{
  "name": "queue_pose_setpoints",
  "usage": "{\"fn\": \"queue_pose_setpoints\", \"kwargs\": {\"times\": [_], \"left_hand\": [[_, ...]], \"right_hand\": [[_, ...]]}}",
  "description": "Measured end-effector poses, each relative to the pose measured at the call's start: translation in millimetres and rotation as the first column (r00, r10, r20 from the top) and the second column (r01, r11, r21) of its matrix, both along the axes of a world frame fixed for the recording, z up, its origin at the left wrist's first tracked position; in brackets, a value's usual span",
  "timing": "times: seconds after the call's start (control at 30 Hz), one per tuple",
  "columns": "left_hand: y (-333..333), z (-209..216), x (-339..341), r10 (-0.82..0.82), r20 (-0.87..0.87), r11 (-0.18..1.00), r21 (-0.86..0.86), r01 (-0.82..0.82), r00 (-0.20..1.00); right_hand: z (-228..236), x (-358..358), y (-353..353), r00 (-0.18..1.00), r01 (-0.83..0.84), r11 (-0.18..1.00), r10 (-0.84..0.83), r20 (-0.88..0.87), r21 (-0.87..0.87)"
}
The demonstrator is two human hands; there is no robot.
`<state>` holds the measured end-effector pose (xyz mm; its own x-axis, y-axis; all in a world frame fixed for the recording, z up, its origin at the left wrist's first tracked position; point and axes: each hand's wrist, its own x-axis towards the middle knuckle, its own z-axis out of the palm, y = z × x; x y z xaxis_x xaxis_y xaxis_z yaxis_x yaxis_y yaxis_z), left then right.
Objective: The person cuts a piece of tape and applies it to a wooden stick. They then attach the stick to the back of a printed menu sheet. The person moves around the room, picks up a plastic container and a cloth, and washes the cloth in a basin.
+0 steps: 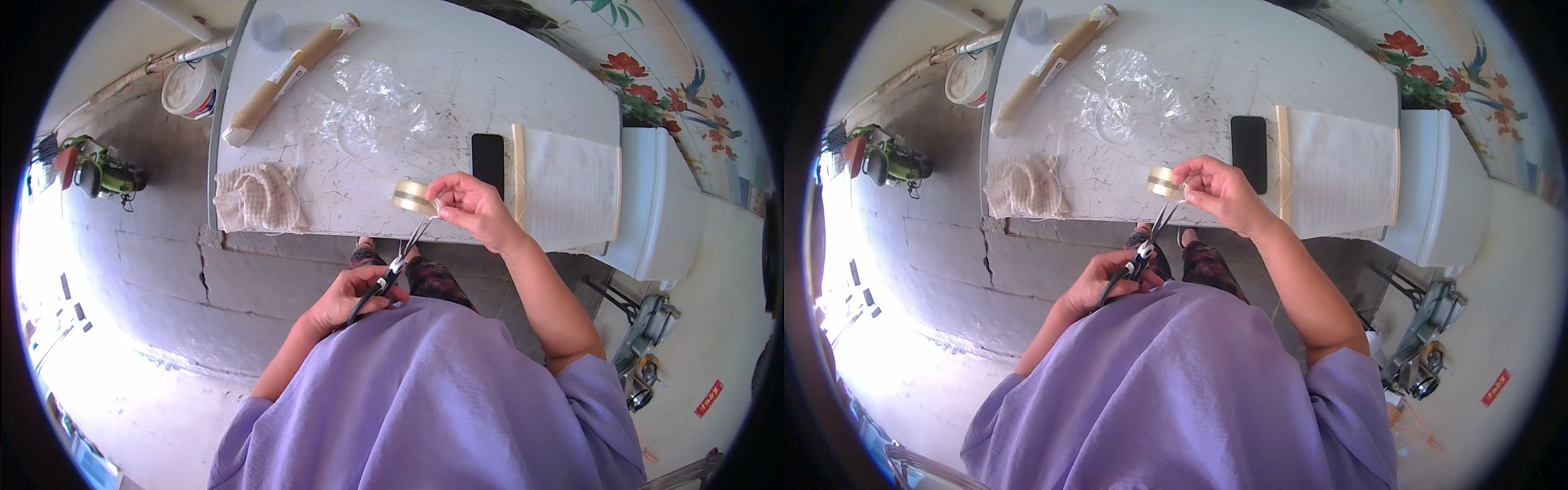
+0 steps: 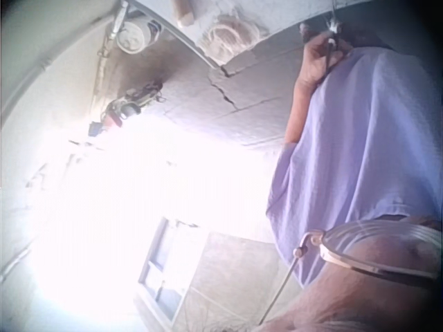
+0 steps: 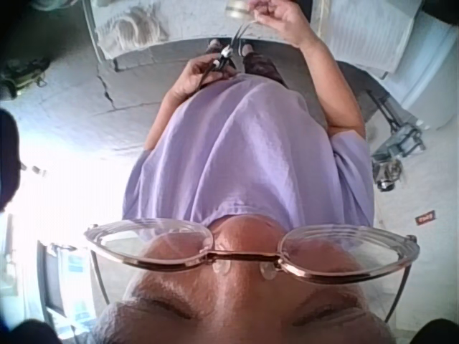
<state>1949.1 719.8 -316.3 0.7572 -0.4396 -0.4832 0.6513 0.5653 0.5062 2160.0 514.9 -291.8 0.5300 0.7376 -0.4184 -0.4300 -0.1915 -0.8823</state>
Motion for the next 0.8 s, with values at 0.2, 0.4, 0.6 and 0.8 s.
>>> {"fn": "queue_pose_setpoints", "kwargs": {"times": [0.2,0.4,0.6,0.8], "left_hand": [[-4,-5,-2,-0.041,0.02,0.999,0.001,0.041,0.999],[-10,-20,-7,-0.027,-0.002,0.996,-0.084,0.027,1.0],[-17,-32,2,-0.001,0.02,0.993,-0.121,0.003,1.0],[-34,-26,13,0.079,-0.076,0.967,-0.236,-0.095,0.994]], "right_hand": [[8,-3,8,0.973,-0.071,0.992,0.092,0.211,-0.104],[16,6,8,0.977,-0.151,0.976,0.171,0.128,-0.157],[15,4,9,0.987,-0.055,0.996,0.064,0.148,-0.068],[18,1,8,0.982,-0.02,0.994,0.04,0.184,-0.108]]}}
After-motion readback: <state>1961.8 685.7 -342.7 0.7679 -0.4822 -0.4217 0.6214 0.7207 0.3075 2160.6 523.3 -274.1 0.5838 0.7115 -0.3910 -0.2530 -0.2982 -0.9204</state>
